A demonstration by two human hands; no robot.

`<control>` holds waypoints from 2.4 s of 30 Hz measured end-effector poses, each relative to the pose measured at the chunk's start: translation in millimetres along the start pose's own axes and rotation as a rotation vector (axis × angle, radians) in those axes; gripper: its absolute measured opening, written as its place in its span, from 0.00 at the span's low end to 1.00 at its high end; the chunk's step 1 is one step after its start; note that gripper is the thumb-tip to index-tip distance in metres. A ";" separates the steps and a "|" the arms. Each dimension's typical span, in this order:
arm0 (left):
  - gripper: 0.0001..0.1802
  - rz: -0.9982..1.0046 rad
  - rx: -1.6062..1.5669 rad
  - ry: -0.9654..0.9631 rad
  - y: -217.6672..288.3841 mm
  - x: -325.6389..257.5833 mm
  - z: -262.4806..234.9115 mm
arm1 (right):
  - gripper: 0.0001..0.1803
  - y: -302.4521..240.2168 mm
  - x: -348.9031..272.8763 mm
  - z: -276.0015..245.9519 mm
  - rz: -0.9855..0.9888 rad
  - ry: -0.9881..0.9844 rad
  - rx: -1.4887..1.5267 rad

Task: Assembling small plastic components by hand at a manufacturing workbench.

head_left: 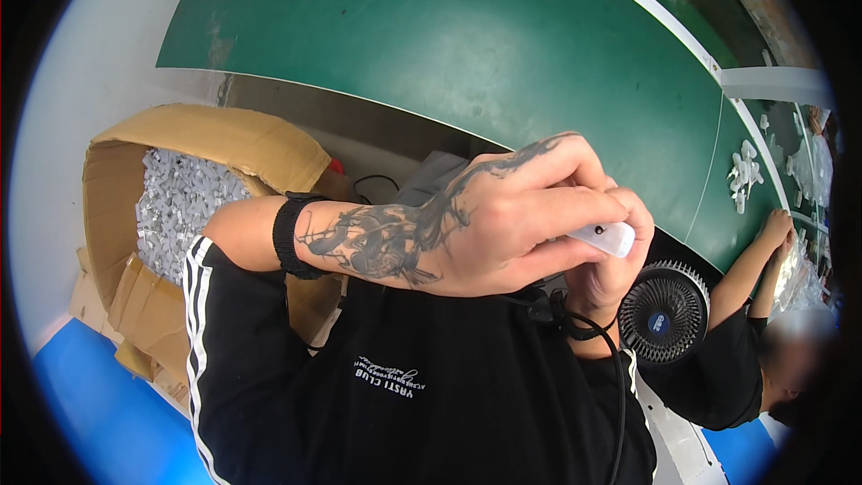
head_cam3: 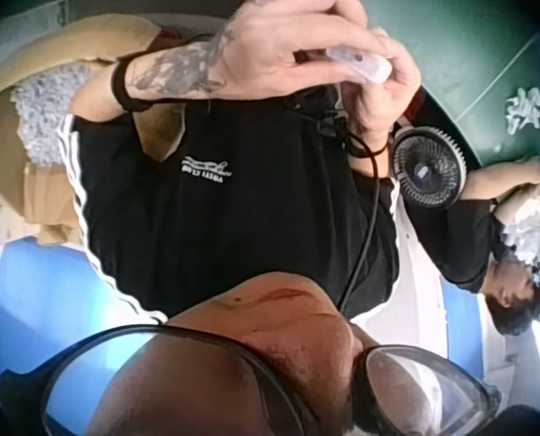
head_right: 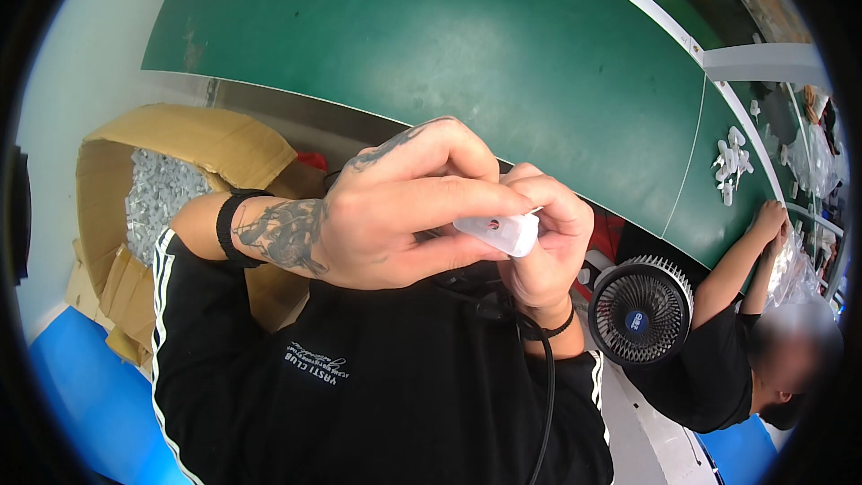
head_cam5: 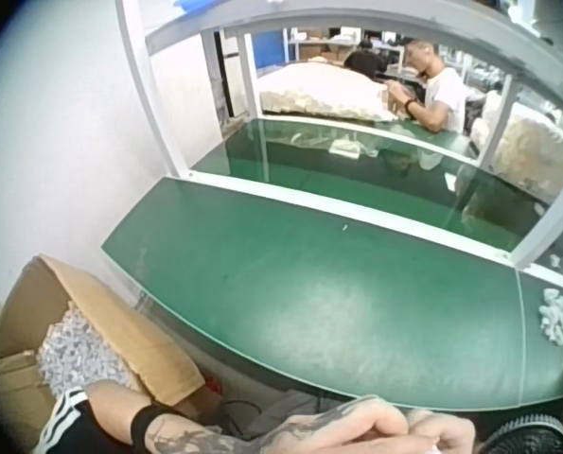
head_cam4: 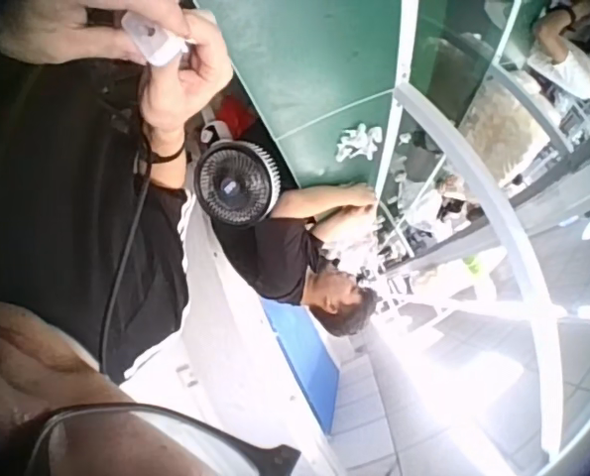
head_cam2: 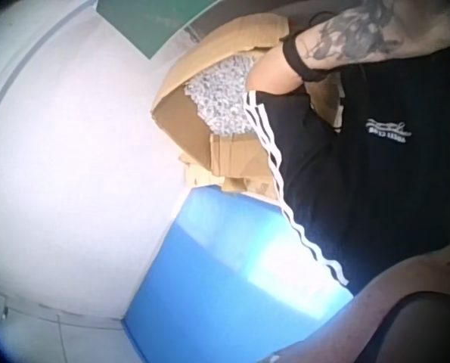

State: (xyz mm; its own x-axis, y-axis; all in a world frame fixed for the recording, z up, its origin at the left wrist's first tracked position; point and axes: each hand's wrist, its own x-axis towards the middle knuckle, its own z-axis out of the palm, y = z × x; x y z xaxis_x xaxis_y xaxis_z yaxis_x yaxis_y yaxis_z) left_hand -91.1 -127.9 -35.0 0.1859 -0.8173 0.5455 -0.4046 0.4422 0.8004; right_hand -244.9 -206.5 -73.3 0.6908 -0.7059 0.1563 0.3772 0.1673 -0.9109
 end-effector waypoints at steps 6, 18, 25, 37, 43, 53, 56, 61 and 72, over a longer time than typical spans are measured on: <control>0.15 0.013 0.028 0.039 -0.3 -0.2 -0.6 | 0.07 4.0 -0.9 3.5 -0.027 0.047 -0.003; 0.16 -0.062 -0.078 0.121 2.5 -3.3 5.5 | 0.12 12.4 0.2 8.5 -0.165 0.052 -0.046; 0.19 -0.128 -0.228 0.109 0.0 -8.4 6.3 | 0.11 14.0 -5.8 14.3 -0.132 0.109 0.025; 0.21 -0.231 -0.304 -0.045 -1.8 -3.9 -6.9 | 0.09 12.3 -13.0 14.1 -0.170 0.138 -0.017; 0.21 -0.230 -0.301 -0.090 2.0 1.6 -15.7 | 0.08 1.6 -16.6 15.3 -0.098 0.131 -0.058; 0.17 -0.216 -0.312 -0.178 -1.7 3.8 -19.3 | 0.06 -2.5 -15.7 9.1 -0.158 0.113 -0.167; 0.17 -0.252 -0.313 -0.209 -0.1 4.9 -21.3 | 0.05 -4.1 -14.1 9.7 -0.153 0.093 -0.112; 0.17 -0.264 -0.331 -0.212 0.2 3.9 -19.9 | 0.05 -6.4 -14.0 8.3 -0.162 0.077 -0.115; 0.19 -0.131 -0.260 -0.128 -9.2 2.6 -13.6 | 0.06 -5.4 -4.0 27.6 -0.038 -0.037 0.333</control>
State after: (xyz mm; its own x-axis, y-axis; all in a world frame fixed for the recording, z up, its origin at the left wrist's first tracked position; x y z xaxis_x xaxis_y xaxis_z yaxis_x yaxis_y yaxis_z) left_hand -74.8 -129.1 -37.5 0.1002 -0.9062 0.4108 -0.1391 0.3960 0.9076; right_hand -232.7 -185.6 -58.4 0.6922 -0.6913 0.2073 0.5797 0.3617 -0.7301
